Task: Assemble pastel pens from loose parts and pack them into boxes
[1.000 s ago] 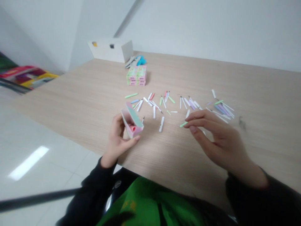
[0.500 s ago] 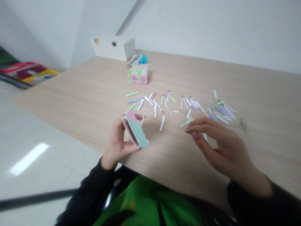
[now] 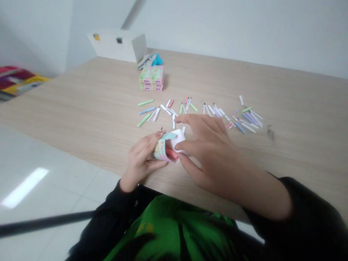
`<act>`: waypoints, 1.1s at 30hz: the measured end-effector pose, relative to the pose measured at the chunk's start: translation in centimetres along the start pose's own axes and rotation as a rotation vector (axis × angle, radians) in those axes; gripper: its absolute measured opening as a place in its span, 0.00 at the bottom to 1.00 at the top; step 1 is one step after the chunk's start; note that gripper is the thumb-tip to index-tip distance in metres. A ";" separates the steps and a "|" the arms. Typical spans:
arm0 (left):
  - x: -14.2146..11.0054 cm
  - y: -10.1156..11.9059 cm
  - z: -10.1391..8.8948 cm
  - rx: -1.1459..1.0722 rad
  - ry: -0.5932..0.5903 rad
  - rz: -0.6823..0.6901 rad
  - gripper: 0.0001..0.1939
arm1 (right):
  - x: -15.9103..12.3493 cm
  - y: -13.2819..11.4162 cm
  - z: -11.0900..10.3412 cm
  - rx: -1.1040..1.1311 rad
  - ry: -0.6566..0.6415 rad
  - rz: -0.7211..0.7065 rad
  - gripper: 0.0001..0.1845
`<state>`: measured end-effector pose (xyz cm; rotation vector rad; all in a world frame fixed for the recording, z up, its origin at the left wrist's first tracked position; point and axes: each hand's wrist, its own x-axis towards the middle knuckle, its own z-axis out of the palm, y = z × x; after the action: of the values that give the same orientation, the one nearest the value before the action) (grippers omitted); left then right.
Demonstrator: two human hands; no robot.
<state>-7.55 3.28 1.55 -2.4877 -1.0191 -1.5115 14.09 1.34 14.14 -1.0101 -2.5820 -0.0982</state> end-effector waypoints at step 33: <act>3.3 2.4 -3.8 0.272 -0.406 0.164 0.25 | 0.2 3.1 4.6 0.650 -0.383 0.291 0.06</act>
<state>-8.15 1.71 6.84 -2.6484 -0.9569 -0.7799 14.65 4.70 9.73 -1.1935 -2.4478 1.0260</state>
